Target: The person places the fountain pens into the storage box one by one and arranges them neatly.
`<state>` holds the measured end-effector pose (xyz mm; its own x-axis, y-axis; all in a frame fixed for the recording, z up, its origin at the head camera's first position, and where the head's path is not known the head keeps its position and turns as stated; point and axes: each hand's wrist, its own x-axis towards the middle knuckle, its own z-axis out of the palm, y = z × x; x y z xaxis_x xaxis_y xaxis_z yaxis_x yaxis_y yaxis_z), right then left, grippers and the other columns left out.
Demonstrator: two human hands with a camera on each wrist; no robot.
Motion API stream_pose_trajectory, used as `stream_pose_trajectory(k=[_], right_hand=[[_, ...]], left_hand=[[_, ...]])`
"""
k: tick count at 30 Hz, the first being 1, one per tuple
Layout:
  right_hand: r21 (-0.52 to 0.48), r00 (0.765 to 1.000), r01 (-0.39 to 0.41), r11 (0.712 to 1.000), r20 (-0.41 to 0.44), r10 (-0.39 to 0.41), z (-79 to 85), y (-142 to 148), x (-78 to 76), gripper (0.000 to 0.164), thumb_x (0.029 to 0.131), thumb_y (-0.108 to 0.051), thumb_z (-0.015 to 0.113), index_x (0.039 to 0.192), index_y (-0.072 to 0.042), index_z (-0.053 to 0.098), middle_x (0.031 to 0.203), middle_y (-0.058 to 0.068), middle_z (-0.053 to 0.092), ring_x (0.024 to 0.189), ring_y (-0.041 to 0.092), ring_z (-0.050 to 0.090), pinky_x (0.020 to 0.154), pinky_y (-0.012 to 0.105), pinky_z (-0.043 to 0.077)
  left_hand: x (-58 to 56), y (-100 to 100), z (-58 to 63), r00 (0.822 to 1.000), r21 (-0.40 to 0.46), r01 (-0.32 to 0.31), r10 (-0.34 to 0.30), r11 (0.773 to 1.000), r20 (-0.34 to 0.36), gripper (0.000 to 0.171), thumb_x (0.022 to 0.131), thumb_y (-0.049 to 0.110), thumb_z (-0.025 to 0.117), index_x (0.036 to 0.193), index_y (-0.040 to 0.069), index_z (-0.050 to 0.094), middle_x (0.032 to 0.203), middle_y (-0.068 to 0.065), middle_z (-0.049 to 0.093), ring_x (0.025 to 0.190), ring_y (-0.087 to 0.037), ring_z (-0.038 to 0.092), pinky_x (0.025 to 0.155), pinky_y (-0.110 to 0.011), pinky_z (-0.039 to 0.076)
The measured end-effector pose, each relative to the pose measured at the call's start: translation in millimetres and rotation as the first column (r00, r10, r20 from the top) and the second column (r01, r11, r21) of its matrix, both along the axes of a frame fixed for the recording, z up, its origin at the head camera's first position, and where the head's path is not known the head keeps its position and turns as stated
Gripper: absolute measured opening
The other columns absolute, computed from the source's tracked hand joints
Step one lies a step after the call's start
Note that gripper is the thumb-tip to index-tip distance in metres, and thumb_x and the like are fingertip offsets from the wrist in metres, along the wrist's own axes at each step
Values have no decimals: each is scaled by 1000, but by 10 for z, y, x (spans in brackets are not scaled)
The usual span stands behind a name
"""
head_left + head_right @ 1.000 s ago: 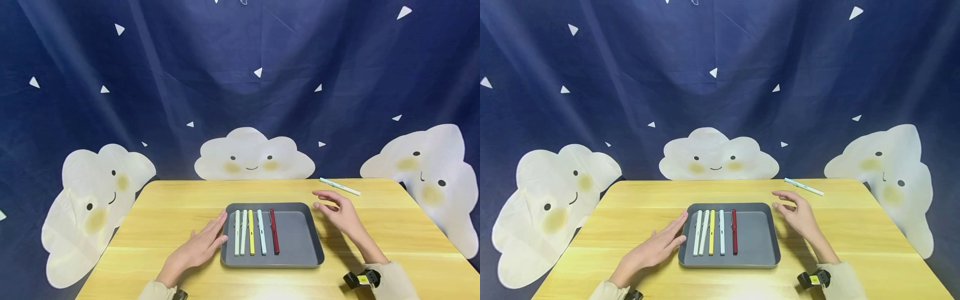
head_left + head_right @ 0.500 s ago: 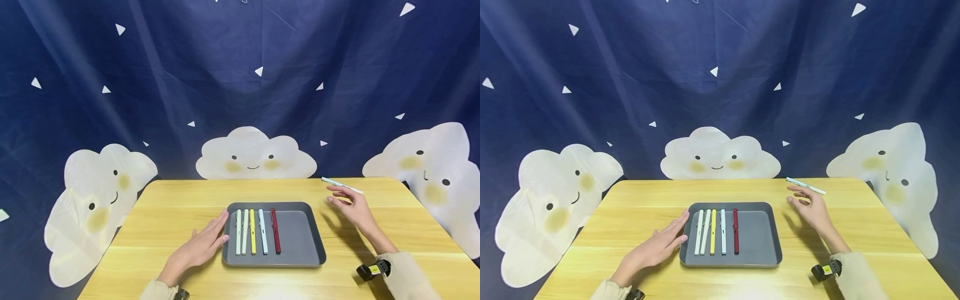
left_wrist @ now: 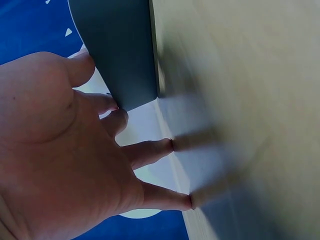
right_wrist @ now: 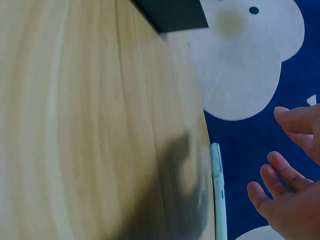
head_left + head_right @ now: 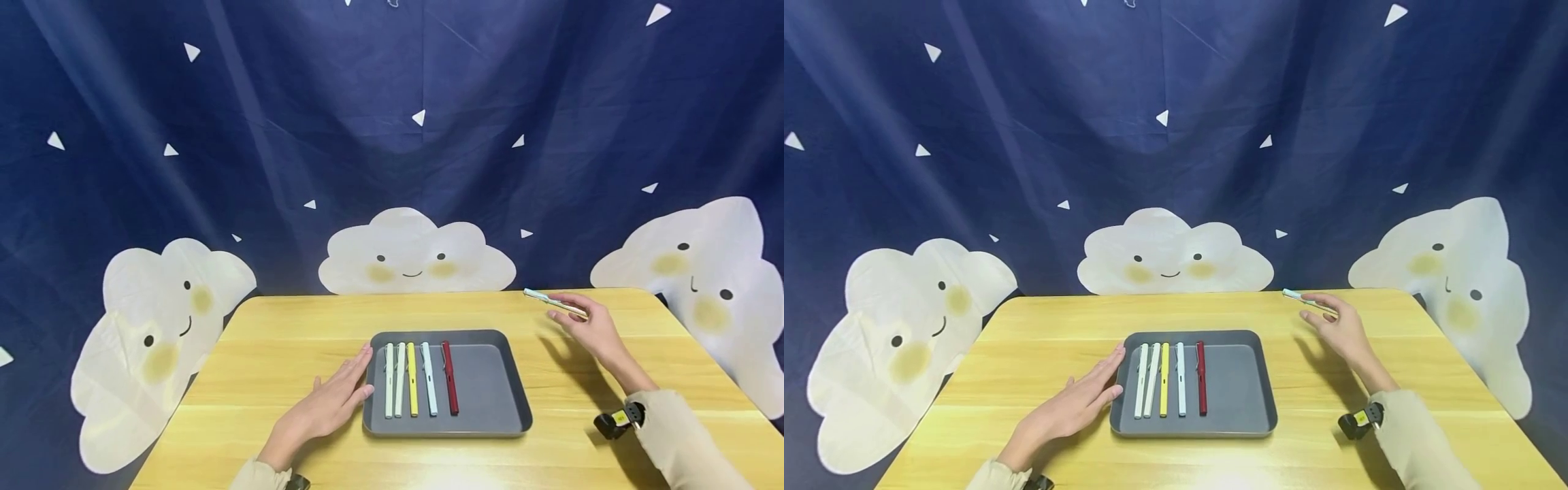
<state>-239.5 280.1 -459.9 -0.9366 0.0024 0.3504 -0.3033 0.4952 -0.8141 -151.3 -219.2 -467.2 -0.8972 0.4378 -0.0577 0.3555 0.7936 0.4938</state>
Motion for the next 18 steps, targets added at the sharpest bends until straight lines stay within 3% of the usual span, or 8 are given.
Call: stream_pose_trajectory(k=[4, 7, 11, 14, 18], right_hand=[[-17, 1000, -11, 1000, -3, 11, -12, 85, -82, 42, 94, -11, 77, 128, 9, 65, 109, -19, 66, 96, -6, 62, 78, 9, 50], [26, 1000, 7, 1000, 3, -7, -28, 145, -134, 41, 94, -12, 76, 128, 8, 65, 115, -3, 69, 100, 1, 63, 77, 8, 48], [94, 998, 27, 995, 53, -32, -48, 209, -184, 45, 97, -17, 73, 133, 8, 63, 134, 27, 61, 119, 30, 59, 84, 8, 42], [122, 992, 41, 992, 113, -55, -72, 256, -217, 48, 99, -22, 70, 137, 6, 60, 141, 31, 55, 126, 45, 53, 86, 14, 40], [154, 985, 72, 985, 142, -94, -134, 325, -268, 48, 99, -25, 70, 137, 4, 61, 140, 31, 55, 124, 45, 53, 86, 21, 39]], left_hand=[[-1, 0, 2, 1000, 1, -5, 5, 1000, 1, 66, 111, 43, 40, 167, 21, 13, 172, 2, 9, 152, -41, 22, 102, -87, 12], [-1, -3, 3, 1000, -3, -3, 3, 1000, 0, 66, 111, 43, 40, 167, 21, 12, 172, 2, 9, 152, -41, 21, 103, -87, 12], [0, -13, -7, 1000, -5, -2, 2, 1000, -4, 66, 111, 43, 40, 167, 21, 12, 172, 2, 8, 152, -41, 22, 102, -87, 12], [3, -19, -16, 1000, -4, -4, 4, 1000, -5, 66, 111, 42, 40, 167, 20, 13, 172, 2, 9, 152, -41, 22, 102, -87, 12], [1, -15, -19, 1000, -8, -5, 5, 1000, 8, 66, 111, 44, 39, 167, 23, 11, 172, 4, 8, 153, -41, 21, 103, -86, 11]])
